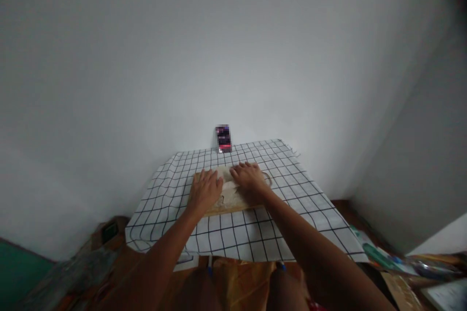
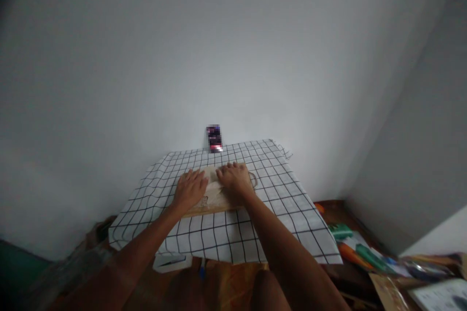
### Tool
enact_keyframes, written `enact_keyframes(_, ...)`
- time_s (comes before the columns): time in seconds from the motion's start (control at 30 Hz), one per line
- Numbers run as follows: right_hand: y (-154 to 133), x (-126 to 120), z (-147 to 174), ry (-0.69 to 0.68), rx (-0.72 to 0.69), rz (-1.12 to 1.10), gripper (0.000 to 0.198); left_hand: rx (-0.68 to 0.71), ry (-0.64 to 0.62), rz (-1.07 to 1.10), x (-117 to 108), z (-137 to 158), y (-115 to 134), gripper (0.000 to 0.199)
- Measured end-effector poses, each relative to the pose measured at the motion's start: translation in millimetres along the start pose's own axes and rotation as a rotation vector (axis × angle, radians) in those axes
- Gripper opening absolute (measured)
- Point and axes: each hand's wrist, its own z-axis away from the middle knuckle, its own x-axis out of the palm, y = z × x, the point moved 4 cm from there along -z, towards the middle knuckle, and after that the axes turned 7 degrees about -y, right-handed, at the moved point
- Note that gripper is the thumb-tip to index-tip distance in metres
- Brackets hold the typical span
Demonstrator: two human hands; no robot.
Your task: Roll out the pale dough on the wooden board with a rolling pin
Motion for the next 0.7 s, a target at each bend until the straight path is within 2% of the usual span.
enact_keyframes(0.13,2.6,1.4,11.9,0.116,0.044,-0.109,0.058,-0.005,0.006,-0.071,-0.3,14.3,5.2,0.055)
enact_keyframes(0.37,4.4,-9.3,-39.7,0.007,0.022,-0.206,0.058,-0.212,-0.158,-0.062,-9.9,-11.6,-2.5,0.059)
enact_keyframes(0.47,1.4,-11.1,-49.5,0.0,0.006,-0.208,0.058,-0.245,-0.17,-0.031,-8.5,-17.2,-6.3,0.059)
enact_keyframes(0.53,0.4,-9.0,-41.9,0.02,0.008,-0.193,0.057,-0.22,-0.117,-0.039,-5.4,-12.9,-5.2,0.059)
enact_keyframes(0.7,-0.4,3.7,2.2,0.067,-0.025,-0.124,0.062,-0.127,-0.013,-0.039,3.8,17.2,5.4,0.058)
